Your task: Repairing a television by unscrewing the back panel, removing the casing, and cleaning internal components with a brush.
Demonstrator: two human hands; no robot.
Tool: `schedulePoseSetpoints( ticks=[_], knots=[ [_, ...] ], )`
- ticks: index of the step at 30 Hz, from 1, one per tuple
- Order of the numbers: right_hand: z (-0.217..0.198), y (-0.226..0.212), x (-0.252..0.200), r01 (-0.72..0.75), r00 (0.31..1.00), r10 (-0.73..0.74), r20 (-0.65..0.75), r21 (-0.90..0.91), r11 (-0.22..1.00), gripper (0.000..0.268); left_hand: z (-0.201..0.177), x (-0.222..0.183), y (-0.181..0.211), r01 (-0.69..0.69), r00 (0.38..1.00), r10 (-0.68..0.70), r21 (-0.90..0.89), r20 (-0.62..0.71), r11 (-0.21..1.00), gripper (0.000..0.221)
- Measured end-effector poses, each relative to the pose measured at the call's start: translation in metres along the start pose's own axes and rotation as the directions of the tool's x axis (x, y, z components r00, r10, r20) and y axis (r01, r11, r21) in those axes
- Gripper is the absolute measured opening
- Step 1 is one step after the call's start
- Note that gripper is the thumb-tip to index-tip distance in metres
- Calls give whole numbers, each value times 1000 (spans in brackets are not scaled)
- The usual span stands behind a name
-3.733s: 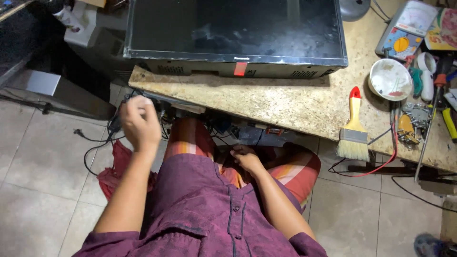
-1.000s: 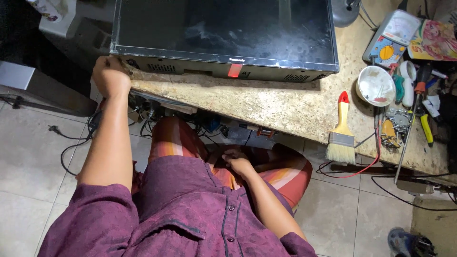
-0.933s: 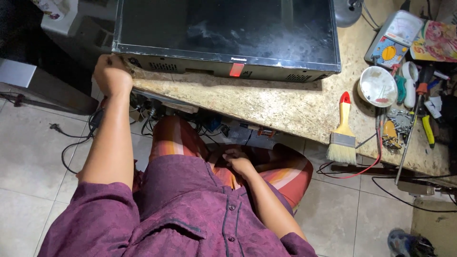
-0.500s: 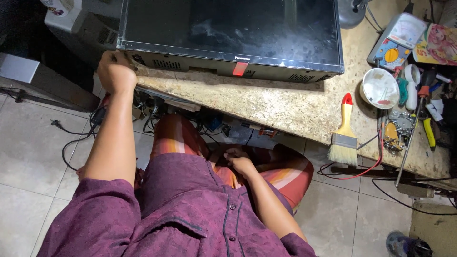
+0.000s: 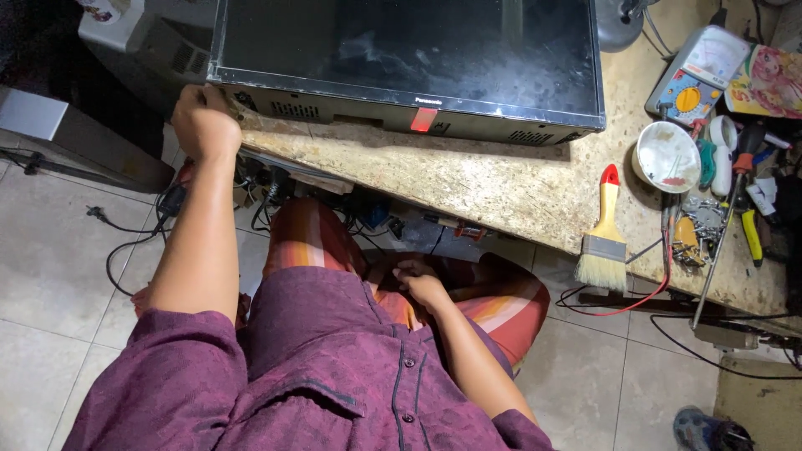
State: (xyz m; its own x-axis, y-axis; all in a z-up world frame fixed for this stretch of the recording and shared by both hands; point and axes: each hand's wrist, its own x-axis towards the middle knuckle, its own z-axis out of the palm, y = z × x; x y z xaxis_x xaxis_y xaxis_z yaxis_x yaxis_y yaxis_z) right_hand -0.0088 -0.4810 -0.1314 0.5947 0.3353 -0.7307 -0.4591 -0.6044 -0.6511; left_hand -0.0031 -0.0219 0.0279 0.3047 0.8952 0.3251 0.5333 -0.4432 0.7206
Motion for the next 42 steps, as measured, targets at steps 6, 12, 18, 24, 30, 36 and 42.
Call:
schedulePoseSetpoints(
  ticks=[6, 12, 18, 24, 30, 36, 42],
  knots=[
    [0, 6, 5, 13, 1000, -13, 1, -6, 1000, 54, -8, -2, 6, -13, 999, 13, -6, 34, 1000, 26],
    [0, 10, 9, 15, 1000, -15, 4, -21, 1000, 52, -1, 3, -2, 25, 999, -25, 11, 33, 1000, 26],
    [-1, 4, 4, 16, 1000, -16, 0, -24, 1000, 52, -2, 0, 3, 24, 1000, -24, -1, 16, 1000, 27],
    [-1, 3, 3, 3, 1000, -3, -1, -15, 1000, 51, -4, 1, 2, 31, 998, -31, -6, 47, 1000, 28],
    [0, 5, 3, 16, 1000, -16, -8, -22, 1000, 50, -4, 1, 3, 37, 998, -35, -35, 51, 999, 29],
    [-1, -1, -2, 16, 1000, -16, -5, -16, 1000, 50, -39, -11, 58, 227, 969, -201, -197, 143, 954, 37],
    [-1, -8, -9, 17, 1000, -17, 4, -24, 1000, 50, -2, 4, 0, 100, 991, -99, -6, 85, 995, 30]
  ],
)
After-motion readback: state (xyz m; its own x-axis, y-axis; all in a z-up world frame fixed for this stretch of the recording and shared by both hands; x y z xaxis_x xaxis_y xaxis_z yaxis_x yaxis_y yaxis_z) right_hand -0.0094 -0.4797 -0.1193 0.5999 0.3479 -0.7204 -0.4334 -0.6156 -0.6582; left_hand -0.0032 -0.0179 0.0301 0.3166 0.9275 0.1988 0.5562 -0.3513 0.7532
